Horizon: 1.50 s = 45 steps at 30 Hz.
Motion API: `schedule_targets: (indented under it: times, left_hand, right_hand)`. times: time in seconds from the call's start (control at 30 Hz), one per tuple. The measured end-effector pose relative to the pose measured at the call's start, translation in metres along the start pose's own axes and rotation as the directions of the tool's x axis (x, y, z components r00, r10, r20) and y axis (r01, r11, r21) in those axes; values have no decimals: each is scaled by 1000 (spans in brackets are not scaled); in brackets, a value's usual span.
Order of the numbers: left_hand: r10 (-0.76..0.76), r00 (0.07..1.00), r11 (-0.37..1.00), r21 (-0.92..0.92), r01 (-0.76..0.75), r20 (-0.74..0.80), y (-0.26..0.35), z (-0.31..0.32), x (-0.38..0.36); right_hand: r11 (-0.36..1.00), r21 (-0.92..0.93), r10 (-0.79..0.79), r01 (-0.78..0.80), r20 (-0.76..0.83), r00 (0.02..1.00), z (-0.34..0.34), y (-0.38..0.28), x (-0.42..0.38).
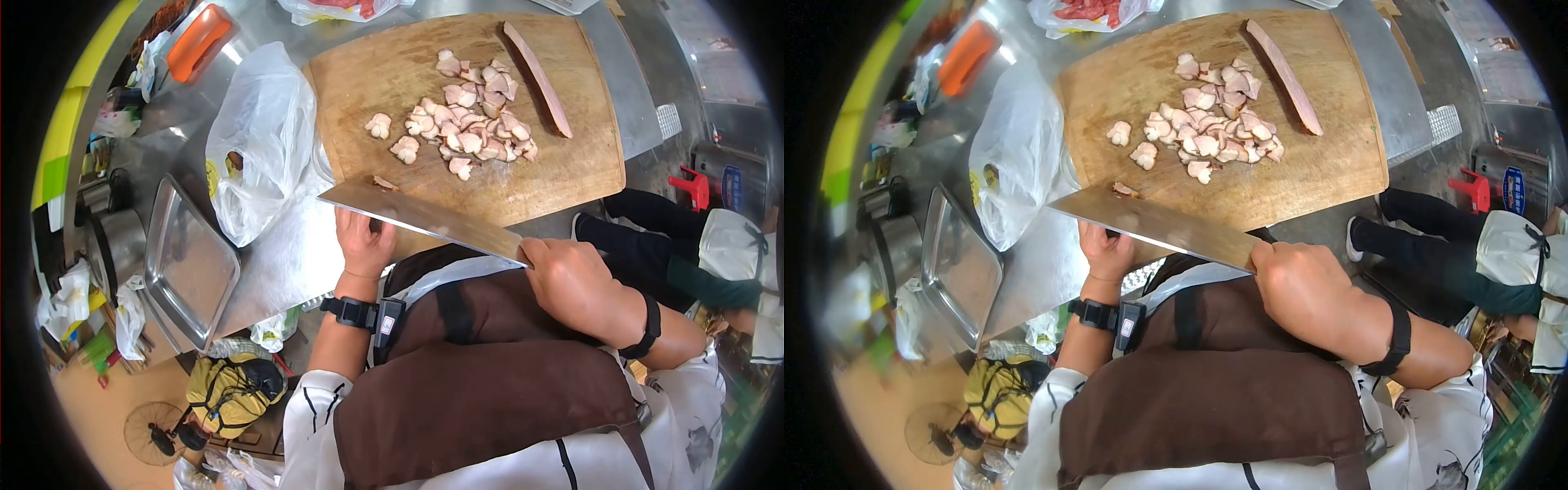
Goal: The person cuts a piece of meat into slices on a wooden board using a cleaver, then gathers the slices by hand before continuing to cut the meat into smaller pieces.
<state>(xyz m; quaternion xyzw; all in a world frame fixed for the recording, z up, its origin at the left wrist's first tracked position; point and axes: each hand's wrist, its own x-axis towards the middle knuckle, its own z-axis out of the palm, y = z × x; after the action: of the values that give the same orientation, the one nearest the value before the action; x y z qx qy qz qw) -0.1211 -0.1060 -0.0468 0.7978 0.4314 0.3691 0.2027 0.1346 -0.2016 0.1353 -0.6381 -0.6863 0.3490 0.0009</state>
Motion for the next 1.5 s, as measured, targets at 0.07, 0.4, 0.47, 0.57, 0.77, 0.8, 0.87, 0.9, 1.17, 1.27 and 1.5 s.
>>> schedule_targets:
  times: [0.07, 0.4, 0.47, 0.57, 0.77, 0.8, 0.87, 0.9, 1.17, 1.27, 1.5]
  left_hand:
    - [-11, 1000, 1000, -11, 11, 1, -1, 0, -2]
    - [-57, 998, 995, -80, 56, -5, 2, -2, 6]
    - [-52, 998, 996, -73, 51, -21, 5, -2, 11]
    - [-38, 999, 997, -65, 37, -21, 8, -3, 15]
    - [-66, 998, 994, -88, 66, -7, 9, -3, 16]
    - [-64, 998, 994, -90, 64, 4, 10, -3, 17]
    - [-59, 998, 993, -101, 58, -1, 7, -1, 13]
    - [-53, 999, 993, -105, 52, -4, 5, 0, 13]
    - [-69, 997, 992, -107, 64, -38, 1, 3, 9]
    - [-37, 999, 994, -104, 34, -24, -1, 3, 9]
    - [-50, 995, 995, -90, 42, -91, 6, 4, 12]
  right_hand:
    - [1000, -8, 10, -10, 22, 1000, -1, -1, 0]
    - [999, 24, 38, -42, 120, 992, 2, -10, 20]
    - [999, 53, -16, 10, 101, 995, 16, -8, 39]
    - [996, 84, -50, 44, 79, 996, 18, -12, 55]
    - [995, 82, 48, -56, 107, 993, 7, -10, 30]
    - [994, 85, 66, -74, 100, 993, 11, -9, 29]
    - [997, 77, -15, 8, 90, 996, 24, -7, 50]
    - [996, 73, -56, 50, 82, 995, 30, -8, 64]
    - [995, 81, 40, -55, 172, 984, 21, -6, 59]
    - [996, 89, 15, -32, 187, 982, 25, -21, 95]
    - [997, 57, 35, -42, 119, 992, 33, 11, 58]
